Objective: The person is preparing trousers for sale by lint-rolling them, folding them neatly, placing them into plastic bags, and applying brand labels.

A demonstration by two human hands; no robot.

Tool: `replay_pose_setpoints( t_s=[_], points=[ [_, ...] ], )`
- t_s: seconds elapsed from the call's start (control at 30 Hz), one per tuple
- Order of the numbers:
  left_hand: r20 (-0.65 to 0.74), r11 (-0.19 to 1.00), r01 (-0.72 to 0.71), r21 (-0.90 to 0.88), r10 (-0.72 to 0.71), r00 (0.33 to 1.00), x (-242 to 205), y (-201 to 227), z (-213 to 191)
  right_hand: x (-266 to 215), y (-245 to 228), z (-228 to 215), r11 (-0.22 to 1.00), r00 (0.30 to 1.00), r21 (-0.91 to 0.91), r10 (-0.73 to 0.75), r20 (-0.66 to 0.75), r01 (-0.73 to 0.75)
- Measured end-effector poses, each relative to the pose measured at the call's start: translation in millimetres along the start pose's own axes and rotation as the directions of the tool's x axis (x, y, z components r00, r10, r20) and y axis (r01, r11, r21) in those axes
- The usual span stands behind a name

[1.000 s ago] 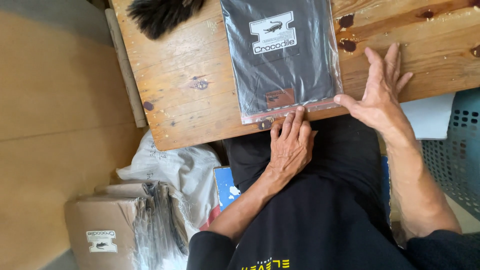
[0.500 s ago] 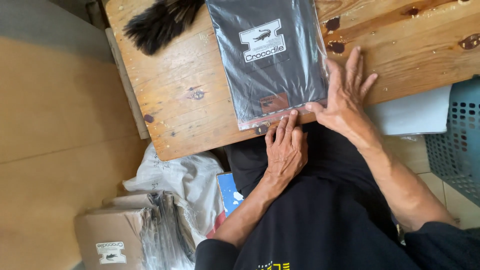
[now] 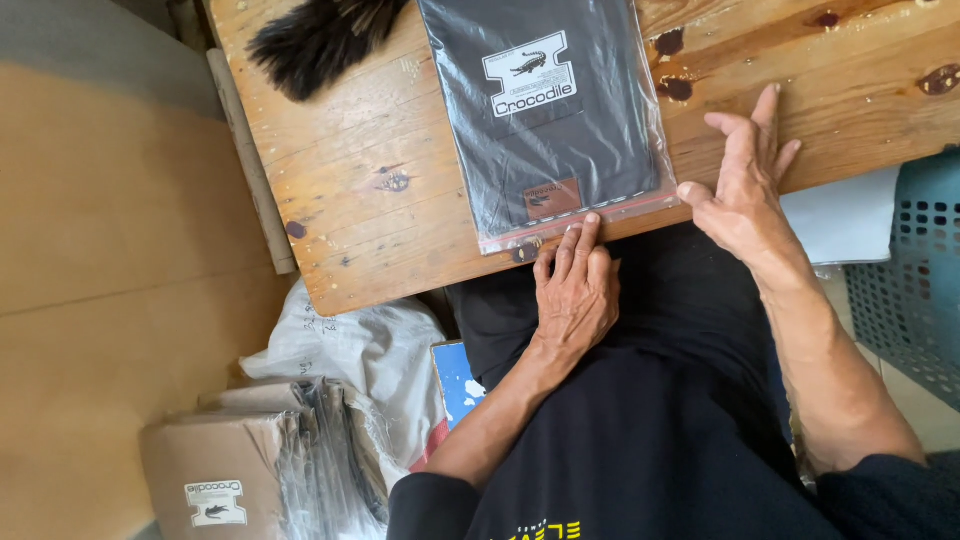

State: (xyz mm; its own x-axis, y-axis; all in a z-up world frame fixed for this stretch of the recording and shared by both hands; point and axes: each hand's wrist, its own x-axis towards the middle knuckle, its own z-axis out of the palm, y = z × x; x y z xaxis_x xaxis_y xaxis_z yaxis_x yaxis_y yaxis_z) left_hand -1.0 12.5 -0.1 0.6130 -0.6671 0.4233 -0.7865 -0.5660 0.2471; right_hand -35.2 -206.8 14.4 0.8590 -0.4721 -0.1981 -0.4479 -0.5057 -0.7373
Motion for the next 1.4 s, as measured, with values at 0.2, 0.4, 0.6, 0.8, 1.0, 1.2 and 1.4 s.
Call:
replay_pose_setpoints(
  t_s=[0.2,0.4,0.6,0.8,1.0,1.2,1.4],
  points=[
    [0.019,0.999,0.016,-0.042,-0.015,1.000,0.0,0.8,4.7,-2.6,-8.4,16.1,0.998,0.989,-0.069,-0.023,-0.147,0.013],
    [-0.155,0.999,0.005,-0.044,-0.012,0.988,0.6,2.6,9.8,15.5,6.1,77.6,0.793,0.765,-0.183,-0.609,-0.212,0.581],
    [-0.146,0.995,0.052,-0.086,-0.064,0.987,-8.6,-9.0,4.5,26.9,5.9,83.7,0.769,0.773,-0.227,-0.628,-0.095,0.597],
    [-0.107,0.991,0.132,0.024,-0.129,0.986,-16.3,-22.6,-1.9,20.9,-15.1,70.3,0.848,0.855,-0.142,-0.519,-0.026,0.510],
    [-0.113,0.961,0.257,0.103,-0.245,0.963,-19.4,-34.9,-7.2,23.1,-17.7,67.1,0.874,0.886,-0.155,-0.462,0.026,0.460],
    [-0.111,0.954,0.279,0.112,-0.267,0.957,-28.8,-36.6,-20.7,23.7,-30.6,66.2,0.867,0.892,-0.210,-0.441,0.101,0.453],
    [-0.094,0.947,0.302,0.107,-0.293,0.952,-38.0,-36.9,-17.9,53.8,-66.3,115.9,0.778,0.812,-0.231,-0.564,0.152,0.584]
  ],
)
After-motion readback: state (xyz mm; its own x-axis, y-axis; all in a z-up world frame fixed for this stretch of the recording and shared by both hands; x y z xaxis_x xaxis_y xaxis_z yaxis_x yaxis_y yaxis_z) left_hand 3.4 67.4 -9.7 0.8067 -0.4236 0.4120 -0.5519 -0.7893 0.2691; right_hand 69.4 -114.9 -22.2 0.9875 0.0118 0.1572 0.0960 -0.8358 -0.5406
